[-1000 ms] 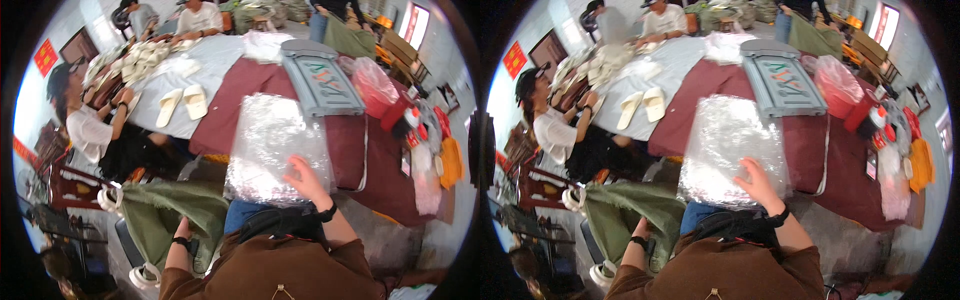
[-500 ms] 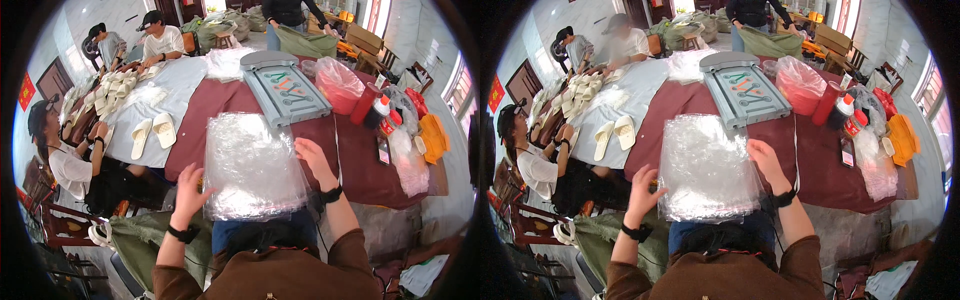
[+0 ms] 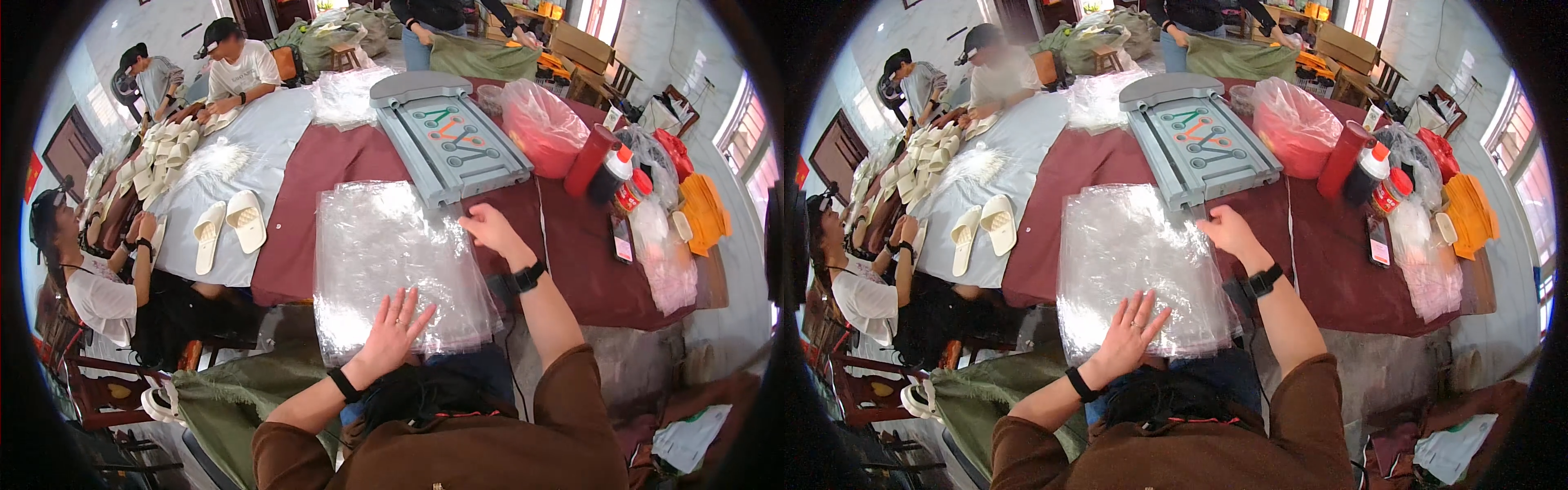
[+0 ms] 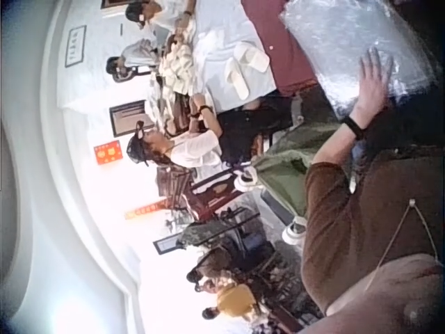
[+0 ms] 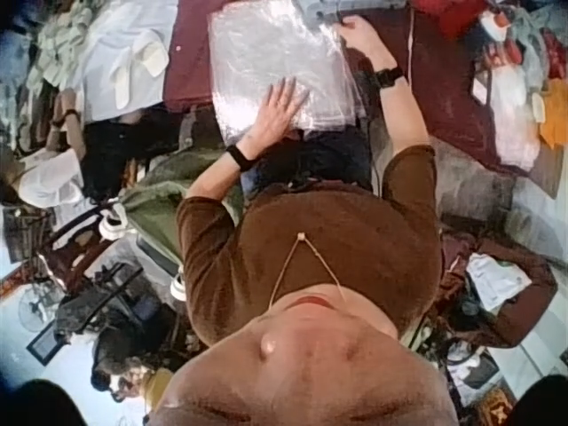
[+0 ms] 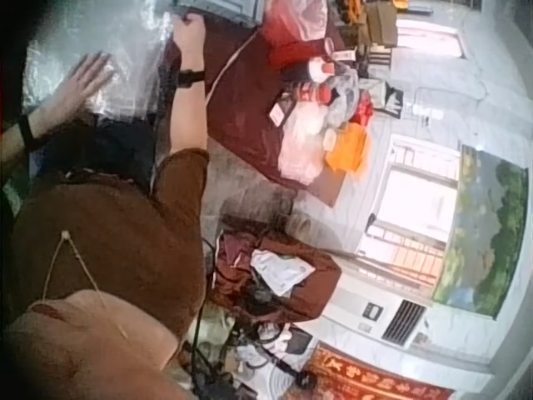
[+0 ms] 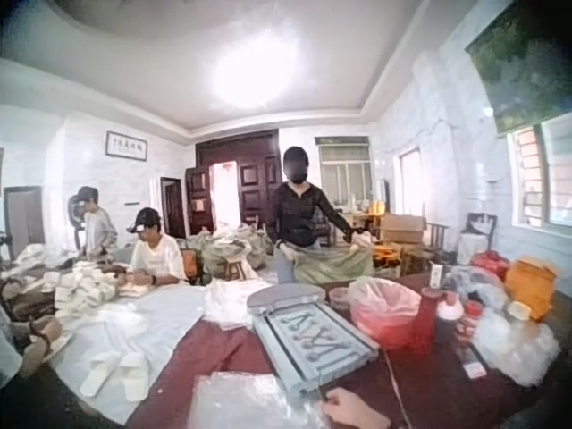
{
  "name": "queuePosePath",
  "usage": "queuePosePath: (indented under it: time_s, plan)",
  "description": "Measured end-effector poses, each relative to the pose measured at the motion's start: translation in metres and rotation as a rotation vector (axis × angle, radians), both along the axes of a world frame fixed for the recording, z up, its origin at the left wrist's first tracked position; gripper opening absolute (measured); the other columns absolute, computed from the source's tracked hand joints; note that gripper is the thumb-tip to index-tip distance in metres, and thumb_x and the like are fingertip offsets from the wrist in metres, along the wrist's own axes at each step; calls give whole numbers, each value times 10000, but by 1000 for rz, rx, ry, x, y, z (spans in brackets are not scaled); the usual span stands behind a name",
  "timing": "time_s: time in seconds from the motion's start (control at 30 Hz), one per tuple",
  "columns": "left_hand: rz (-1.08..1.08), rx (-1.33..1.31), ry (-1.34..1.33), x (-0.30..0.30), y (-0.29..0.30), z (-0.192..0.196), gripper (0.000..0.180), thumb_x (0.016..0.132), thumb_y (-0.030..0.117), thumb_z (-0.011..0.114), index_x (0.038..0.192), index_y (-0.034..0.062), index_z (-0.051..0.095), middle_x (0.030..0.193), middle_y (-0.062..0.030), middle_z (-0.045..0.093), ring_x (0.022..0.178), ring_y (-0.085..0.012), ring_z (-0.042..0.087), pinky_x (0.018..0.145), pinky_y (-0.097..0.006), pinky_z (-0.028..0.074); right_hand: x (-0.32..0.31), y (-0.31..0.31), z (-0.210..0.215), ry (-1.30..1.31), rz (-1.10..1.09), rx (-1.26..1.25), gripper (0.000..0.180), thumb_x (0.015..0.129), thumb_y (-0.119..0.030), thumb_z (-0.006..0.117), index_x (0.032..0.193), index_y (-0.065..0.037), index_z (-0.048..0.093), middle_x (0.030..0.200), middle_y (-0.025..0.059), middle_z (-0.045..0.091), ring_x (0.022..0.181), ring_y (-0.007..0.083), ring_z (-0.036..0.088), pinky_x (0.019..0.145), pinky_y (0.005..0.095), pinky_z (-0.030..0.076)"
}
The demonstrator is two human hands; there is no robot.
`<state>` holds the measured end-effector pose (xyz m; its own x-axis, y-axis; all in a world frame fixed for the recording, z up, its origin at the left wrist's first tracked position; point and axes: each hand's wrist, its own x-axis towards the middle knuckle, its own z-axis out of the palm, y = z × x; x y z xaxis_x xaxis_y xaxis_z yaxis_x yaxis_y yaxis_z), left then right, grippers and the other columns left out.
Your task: Packing slippers into plastic bags at a manufacturing workstation.
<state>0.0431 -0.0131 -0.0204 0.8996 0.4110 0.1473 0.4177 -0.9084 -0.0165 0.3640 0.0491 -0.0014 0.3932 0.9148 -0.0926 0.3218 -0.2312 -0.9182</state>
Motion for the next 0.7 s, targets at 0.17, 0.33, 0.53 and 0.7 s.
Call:
queuePosePath:
  time_s: [0.17, 0.33, 0.53, 0.7]
  plan:
    - [-13, -283, -235, -9, 12, 9, 886, 698, 90, 713, 1514, 143, 373, 1516, -235, 388, 1396, -438, 381, 1136, -560, 321, -9, -62, -3, -112, 50, -151, 788, 894, -547, 669, 1265, 138, 549, 999, 171, 669, 840, 175, 674, 580, 317, 526]
    - [116, -896, -476, -14, 32, 40, 795, 700, 38, 648, 1464, 86, 433, 1420, -245, 505, 1308, -453, 475, 1113, -478, 384, -30, -82, 18, 245, 153, -271, 715, 945, -575, 591, 1205, 90, 618, 907, 64, 672, 688, 149, 618, 542, 277, 488]
    - [-100, -654, -381, -33, 37, 73, 911, 743, 351, 785, 1511, 86, 373, 1534, -230, 375, 1412, -447, 342, 1158, -491, 309, -44, -73, 33, 362, 354, -289, 539, 949, -480, 645, 1080, 41, 681, 844, 22, 662, 724, 101, 585, 561, 269, 457]
    - [-140, -808, -553, -72, 42, 75, 1148, 678, 689, 772, 1541, 77, 325, 1613, -176, 269, 1502, -405, 184, 1208, -531, 159, -56, -90, 21, 455, 297, 78, 323, 949, -221, 692, 1129, 44, 646, 999, 41, 669, 844, 94, 595, 730, 275, 484]
